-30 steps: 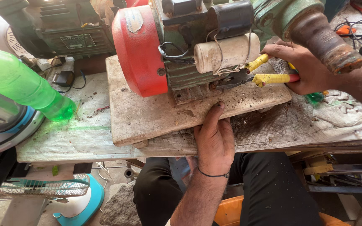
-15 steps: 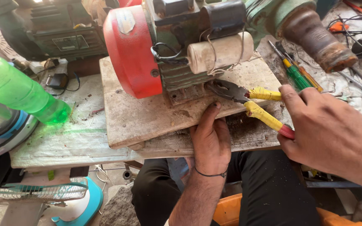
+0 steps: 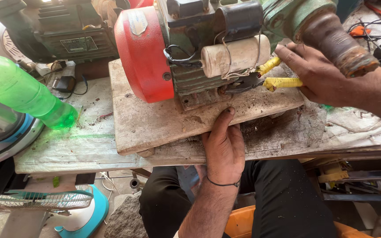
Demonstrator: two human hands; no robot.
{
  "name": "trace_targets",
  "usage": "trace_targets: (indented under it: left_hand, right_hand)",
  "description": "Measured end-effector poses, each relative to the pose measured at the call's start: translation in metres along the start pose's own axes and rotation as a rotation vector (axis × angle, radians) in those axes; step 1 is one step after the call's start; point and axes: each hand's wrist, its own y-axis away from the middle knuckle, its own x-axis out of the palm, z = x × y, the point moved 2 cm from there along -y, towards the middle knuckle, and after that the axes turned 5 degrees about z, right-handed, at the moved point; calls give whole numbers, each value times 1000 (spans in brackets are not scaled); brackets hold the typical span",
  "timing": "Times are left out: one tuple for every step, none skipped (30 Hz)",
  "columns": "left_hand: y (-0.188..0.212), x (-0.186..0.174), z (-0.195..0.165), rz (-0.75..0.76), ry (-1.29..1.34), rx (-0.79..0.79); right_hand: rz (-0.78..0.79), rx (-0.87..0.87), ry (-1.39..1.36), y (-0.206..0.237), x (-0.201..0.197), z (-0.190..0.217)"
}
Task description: The person uses pliers to manipulate and remove a wire or clip from a small motor mounted on a wooden board. They repeatedly adjust the motor and use the pliers to pull at a component near the shaft.
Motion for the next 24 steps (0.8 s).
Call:
trace_targets:
  left_hand:
    - [0, 0, 0, 3, 2, 0]
    - [0, -1, 0, 5, 2, 1]
    - [1, -2, 0, 5, 2, 1]
    - [1, -3, 1, 3, -3, 4]
    - [1, -3, 1, 6, -7, 6]
    - [1, -4, 1, 12, -12, 7]
    - [0, -4, 1, 9, -10, 11]
    - [0, -3, 1, 5, -7, 15]
    - [0, -3, 1, 2, -5, 20]
    - [0, -2, 1, 0, -7, 22]
    - [0, -1, 1, -3, -7, 24]
    - [0, 0, 0, -7, -9, 26]
    - [0, 2, -1, -4, -5, 28]
    - [0, 3, -2, 0, -2, 28]
    - [0, 5, -2, 5, 1, 26]
    - [0, 6, -3, -7, -4, 19]
    - [0, 6, -4, -21, -9, 14]
    - [1, 7, -4, -37, -17, 9]
    - [1, 7, -4, -41, -17, 12]
    - [1, 7, -4, -43, -17, 16]
    - [0, 6, -4, -44, -20, 19]
    - [1, 5, -3, -45, -15, 1]
    - [1, 3, -2, -46, -11, -12]
    - [1, 1, -1, -48, -6, -22]
  right_hand:
    - [19, 27, 35, 1, 8, -3]
    - [-29, -2, 1, 1, 13, -4]
    - [-75, -32, -34, 1, 16, -5]
    - [-121, -61, -66, 2, 17, -6]
    - [-87, -66, -37, 2, 17, -7]
    - [-54, -69, -6, 2, 16, -8]
    - [-21, -74, 25, 1, 13, -8]
    - [-43, -83, 30, 1, 7, -8]
    - [-66, -92, 36, 0, 0, -7]
    - [-90, -102, 41, -1, -8, -5]
    - [85, -48, 49, -1, -15, -3]
    - [260, 5, 56, 3, -23, -1]
    - [435, 61, 64, 8, -33, 3]
    - [474, 49, 123, 11, -45, 11]
    - [513, 39, 182, 15, -57, 21]
    - [553, 31, 243, 20, -68, 29]
    - [540, 124, 138, 29, -79, 41]
    - [527, 213, 30, 39, -88, 56]
    - [508, 240, -2, 46, -93, 70]
    - [488, 268, -33, 51, -96, 82]
    - [466, 298, -66, 53, -98, 89]
    - [458, 309, -44, 56, -98, 92]
    - [446, 316, -22, 58, -98, 94]
    - [434, 321, 0, 58, -96, 92]
